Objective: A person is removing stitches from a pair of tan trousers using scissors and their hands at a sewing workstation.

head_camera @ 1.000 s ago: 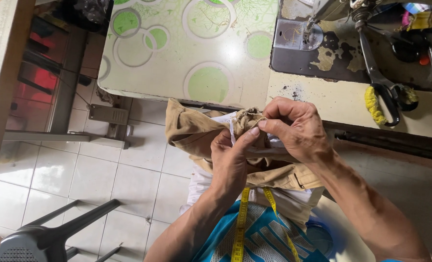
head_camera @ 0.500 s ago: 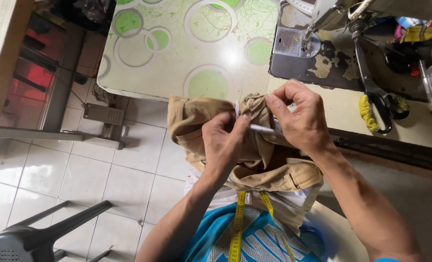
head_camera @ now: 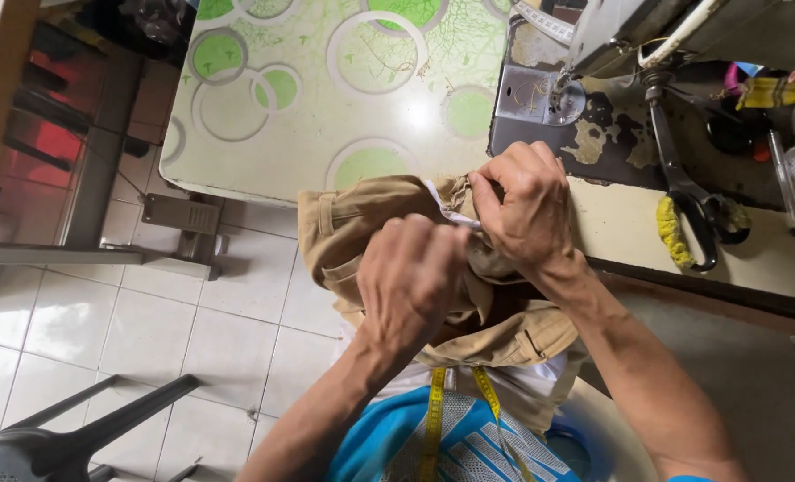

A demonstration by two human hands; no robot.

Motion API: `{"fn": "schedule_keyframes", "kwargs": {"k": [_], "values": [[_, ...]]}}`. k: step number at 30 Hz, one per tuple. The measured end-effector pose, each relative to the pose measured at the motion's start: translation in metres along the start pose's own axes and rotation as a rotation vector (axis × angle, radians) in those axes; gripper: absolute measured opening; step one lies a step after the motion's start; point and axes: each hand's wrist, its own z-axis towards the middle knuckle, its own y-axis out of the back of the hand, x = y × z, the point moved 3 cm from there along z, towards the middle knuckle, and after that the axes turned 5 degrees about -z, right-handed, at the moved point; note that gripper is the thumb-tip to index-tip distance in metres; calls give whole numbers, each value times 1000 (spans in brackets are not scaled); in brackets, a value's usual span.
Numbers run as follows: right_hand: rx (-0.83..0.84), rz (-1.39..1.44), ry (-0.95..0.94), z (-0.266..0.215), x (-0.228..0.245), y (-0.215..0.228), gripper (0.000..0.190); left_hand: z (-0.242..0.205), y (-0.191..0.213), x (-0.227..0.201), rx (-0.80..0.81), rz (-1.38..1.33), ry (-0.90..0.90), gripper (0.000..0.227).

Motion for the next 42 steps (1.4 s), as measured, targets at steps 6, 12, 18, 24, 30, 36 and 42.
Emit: {"fn": "schedule_keyframes", "kwargs": {"k": [6, 12, 18, 24, 30, 36, 42], "values": [[27, -1, 6, 2, -3, -5, 16, 11, -3, 33, 232, 78, -492, 19], [-25, 8, -13, 5, 2, -7, 15, 3, -3, 44, 296, 59, -413, 35], [28, 11, 44, 13, 9, -2, 11, 16, 9, 31, 201, 91, -360, 42], [98, -46, 100, 21, 16, 8, 13, 20, 6, 32, 184, 126, -315, 39], [117, 73, 117, 30, 8, 2, 16, 25, 5, 36, 185, 120, -346, 31], [131, 218, 55, 39, -12, -7, 5, 23, -3, 45, 249, 85, -356, 30], [83, 161, 78, 37, -21, -9, 1, 26, -3, 46, 344, 45, -314, 33]]}}
